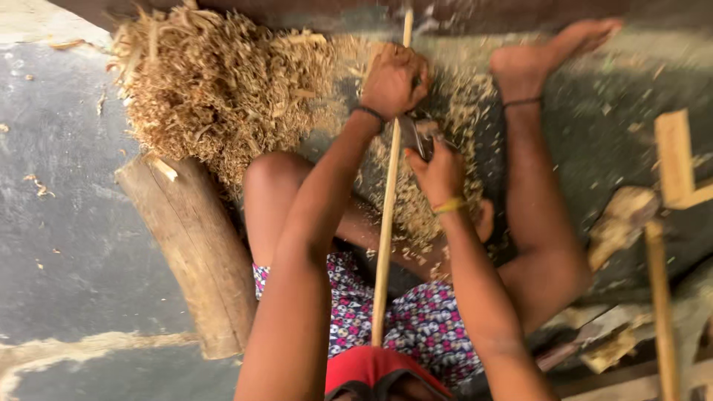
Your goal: The person sits on the floor and uses a hand plane to smooth and shape a long, thin wooden stick. They repeatedly pull the plane along the stick, creating wood shavings that accumulate on the floor.
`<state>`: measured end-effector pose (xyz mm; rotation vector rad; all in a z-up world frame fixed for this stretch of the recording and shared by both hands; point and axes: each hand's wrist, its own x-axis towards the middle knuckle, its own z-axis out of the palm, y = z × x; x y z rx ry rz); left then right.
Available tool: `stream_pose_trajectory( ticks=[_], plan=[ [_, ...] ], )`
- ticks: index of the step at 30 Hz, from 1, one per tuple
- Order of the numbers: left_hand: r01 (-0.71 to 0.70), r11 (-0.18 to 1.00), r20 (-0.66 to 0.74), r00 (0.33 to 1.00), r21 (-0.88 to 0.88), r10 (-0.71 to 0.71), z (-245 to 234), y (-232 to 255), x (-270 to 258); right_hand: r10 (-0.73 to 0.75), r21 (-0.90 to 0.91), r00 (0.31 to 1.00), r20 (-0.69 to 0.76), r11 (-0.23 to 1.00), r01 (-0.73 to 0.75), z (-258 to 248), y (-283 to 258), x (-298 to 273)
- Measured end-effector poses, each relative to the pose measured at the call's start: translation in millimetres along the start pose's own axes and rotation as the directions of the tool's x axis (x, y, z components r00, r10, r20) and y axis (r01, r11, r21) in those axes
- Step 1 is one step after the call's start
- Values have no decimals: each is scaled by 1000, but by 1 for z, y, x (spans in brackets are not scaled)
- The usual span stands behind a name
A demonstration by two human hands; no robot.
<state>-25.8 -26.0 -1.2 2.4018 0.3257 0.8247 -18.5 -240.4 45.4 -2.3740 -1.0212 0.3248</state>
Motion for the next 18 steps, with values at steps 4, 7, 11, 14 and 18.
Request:
stream_pose_trajectory(
  ticks=[4, 7, 11, 14, 18],
  plan=[
    [47, 998, 3, 999, -39, -47, 10, -3, 3, 27, 1, 999, 34, 1000, -27, -5, -4, 11],
    [7, 988, 73, 997, -154, 4, 8, 20, -33, 169, 72, 981, 98, 982, -177, -6, -7, -42],
    [153, 981, 202, 971, -121, -127, -33, 102, -104, 111, -6, 994, 17, 994, -111, -25, -29, -140],
    [188, 958, 144, 977, -215, -159, -60, 136, -127, 230, 143, 964, 132, 958, -248, -38, -50, -172],
    [244, 939, 147, 966, -243, -214, -70, 134, -138, 12, 121, 1000, -9, 993, -11, -57, -69, -165]
  ],
)
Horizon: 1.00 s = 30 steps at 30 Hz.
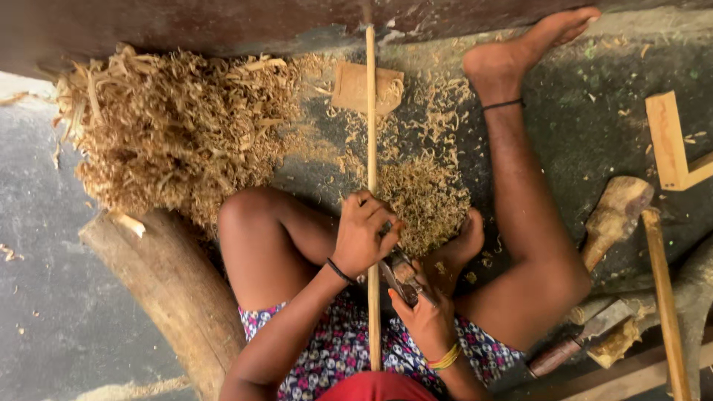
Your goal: The person sits on the floor and uses a hand plane to smooth and shape a long, thin wooden stick. They repeatedly pull the plane along the stick, creating wood shavings that accumulate on the floor.
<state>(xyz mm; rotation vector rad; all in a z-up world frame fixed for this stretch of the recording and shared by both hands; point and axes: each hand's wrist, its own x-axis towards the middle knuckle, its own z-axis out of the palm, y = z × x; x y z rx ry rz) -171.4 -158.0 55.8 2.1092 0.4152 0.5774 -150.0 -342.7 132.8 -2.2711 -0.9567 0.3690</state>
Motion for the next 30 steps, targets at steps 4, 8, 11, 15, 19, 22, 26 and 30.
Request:
stream_pose_trajectory(
  ticks=[4, 8, 11, 15, 19, 22, 26, 30],
  plan=[
    [-80, 995, -90, 992, 64, 86, 3, -48, 43, 98, -174, 992, 76, 981, -83, 25, 19, 59],
    [-133, 990, -91, 986, 48, 137, 7, -82, 107, 205, -313, 963, 173, 939, -144, 41, 48, 107],
    [-141, 990, -83, 986, 16, 142, 6, -80, 129, 39, -309, 998, 43, 951, -24, 40, 50, 123],
    [-56, 997, -83, 995, -59, 51, 8, -76, 92, 160, -158, 977, 139, 978, -138, 34, 35, 96],
    [-54, 996, -65, 997, -65, 50, -3, -41, 16, -13, -168, 1000, 4, 986, 13, 27, 5, 29],
    [70, 995, -37, 997, -75, -73, -6, -21, -16, 48, -171, 998, 49, 984, -39, 23, 3, -5],
    [-26, 996, -62, 998, -90, 21, -11, -22, -9, 113, -158, 991, 78, 982, -100, 25, 8, -8],
    [-22, 996, -65, 998, -82, 17, -3, -34, -4, -71, -157, 996, 62, 984, 80, 20, 19, 18]
  ],
)
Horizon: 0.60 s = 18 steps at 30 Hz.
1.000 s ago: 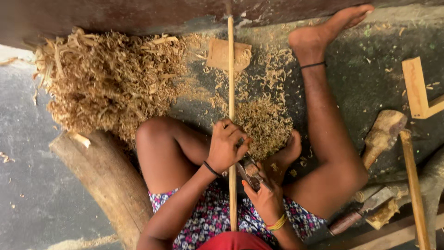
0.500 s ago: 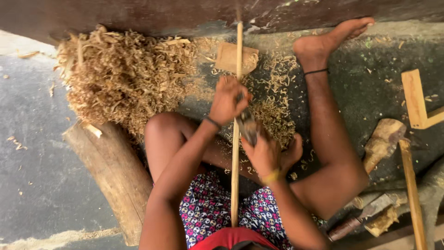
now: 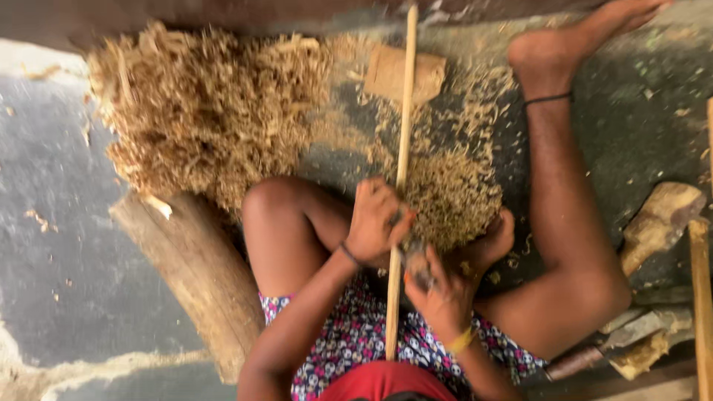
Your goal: The person sits on the floor and uses a hand plane to smooth and shape a long, thin wooden stick. They repeatedly pull the plane along the stick, creating wood shavings that accumulate on the floor.
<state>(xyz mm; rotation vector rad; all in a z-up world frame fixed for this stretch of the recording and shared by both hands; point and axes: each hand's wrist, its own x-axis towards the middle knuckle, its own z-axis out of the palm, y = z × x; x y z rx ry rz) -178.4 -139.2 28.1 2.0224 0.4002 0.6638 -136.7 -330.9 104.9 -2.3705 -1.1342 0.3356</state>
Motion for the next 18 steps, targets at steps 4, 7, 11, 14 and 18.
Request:
stream_pose_trajectory(
  ticks=[4, 7, 11, 14, 18],
  plan=[
    [-33, 998, -14, 999, 53, 34, 23, -60, 86, 118, 50, 987, 111, 991, -124, 10, 25, 86],
    [-117, 992, 7, 993, 54, 117, 13, -81, 140, 229, -227, 944, 236, 958, -176, 17, 29, 150],
    [-158, 985, 25, 987, 64, 156, 24, -82, 144, 123, -126, 985, 124, 986, -107, 27, 51, 139],
    [-51, 982, 175, 984, 181, 18, 47, -79, 142, 179, -95, 981, 77, 981, -172, 48, 65, 114],
    [-198, 922, 160, 975, 334, 151, 48, -26, 92, 359, 162, 908, 214, 904, -396, 39, 57, 49]
  ],
)
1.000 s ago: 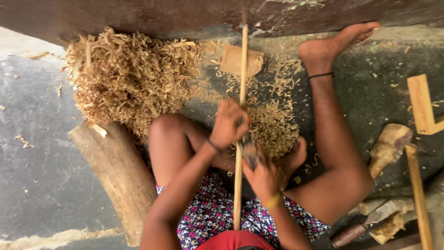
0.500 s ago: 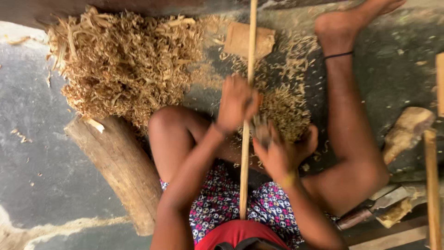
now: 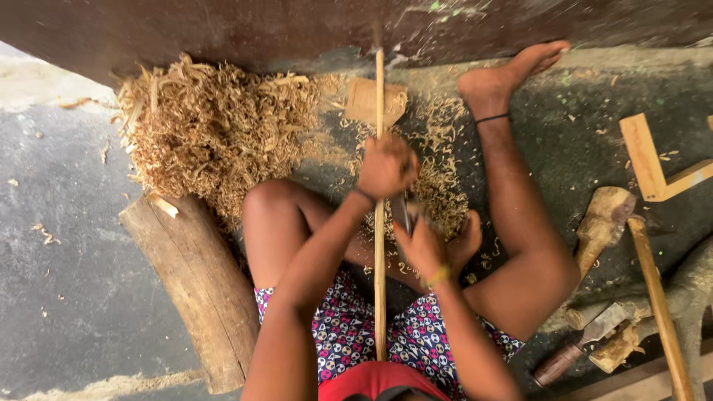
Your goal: The person sits on the floor and uses a hand plane to smooth and shape a long, thin wooden stick. They repeatedly pull the plane along the stick, creating wood shavings that accumulate on the floor.
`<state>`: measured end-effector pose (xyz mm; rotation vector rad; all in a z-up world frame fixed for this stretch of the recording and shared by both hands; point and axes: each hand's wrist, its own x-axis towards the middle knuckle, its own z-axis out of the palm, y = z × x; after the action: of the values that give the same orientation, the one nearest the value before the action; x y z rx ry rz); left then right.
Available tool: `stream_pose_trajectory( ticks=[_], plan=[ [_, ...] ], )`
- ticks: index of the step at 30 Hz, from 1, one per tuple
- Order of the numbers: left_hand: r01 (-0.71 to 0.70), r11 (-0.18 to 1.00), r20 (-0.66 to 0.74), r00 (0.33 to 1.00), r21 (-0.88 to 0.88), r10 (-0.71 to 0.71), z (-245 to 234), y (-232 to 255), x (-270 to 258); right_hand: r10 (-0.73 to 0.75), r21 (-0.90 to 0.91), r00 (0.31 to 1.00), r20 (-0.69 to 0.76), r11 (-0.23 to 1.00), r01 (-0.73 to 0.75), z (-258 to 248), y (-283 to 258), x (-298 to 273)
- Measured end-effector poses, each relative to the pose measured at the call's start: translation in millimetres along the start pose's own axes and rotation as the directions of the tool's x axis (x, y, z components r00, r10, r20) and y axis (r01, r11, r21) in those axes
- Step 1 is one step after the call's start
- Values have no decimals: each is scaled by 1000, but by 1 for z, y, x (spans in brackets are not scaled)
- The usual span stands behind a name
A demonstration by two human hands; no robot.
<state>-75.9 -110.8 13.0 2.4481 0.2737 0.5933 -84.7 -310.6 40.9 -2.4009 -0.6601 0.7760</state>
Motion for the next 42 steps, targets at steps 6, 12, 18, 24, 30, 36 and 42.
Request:
stream_pose_trajectory(
  ticks=[6, 12, 18, 24, 30, 36, 42],
  plan=[
    [-21, 999, 128, 992, -29, 25, -26, 44, -48, -65, 63, 995, -74, 996, 70, 29, 20, -67],
    [-233, 971, -11, 972, -60, 233, -42, 45, -37, -269, 164, 934, -233, 936, 311, 9, -13, -78],
    [-150, 972, 133, 976, -178, 175, -60, 59, -28, -217, 128, 953, -212, 960, 247, -7, -32, -92],
    [-187, 968, 53, 979, -169, 199, -81, 45, -40, -216, 94, 965, -146, 968, 231, 17, -39, -87],
    [-146, 924, -10, 988, -354, 153, -55, 19, -60, -583, -304, 744, -327, 810, 501, 21, -43, -91],
    [-127, 928, 69, 985, -349, 161, -43, 15, -59, 129, -38, 991, 46, 991, -128, 11, -60, -98],
    [-187, 911, 17, 978, -367, 208, -46, 10, -52, -445, -221, 862, -242, 891, 397, 11, -68, -94]
  ],
)
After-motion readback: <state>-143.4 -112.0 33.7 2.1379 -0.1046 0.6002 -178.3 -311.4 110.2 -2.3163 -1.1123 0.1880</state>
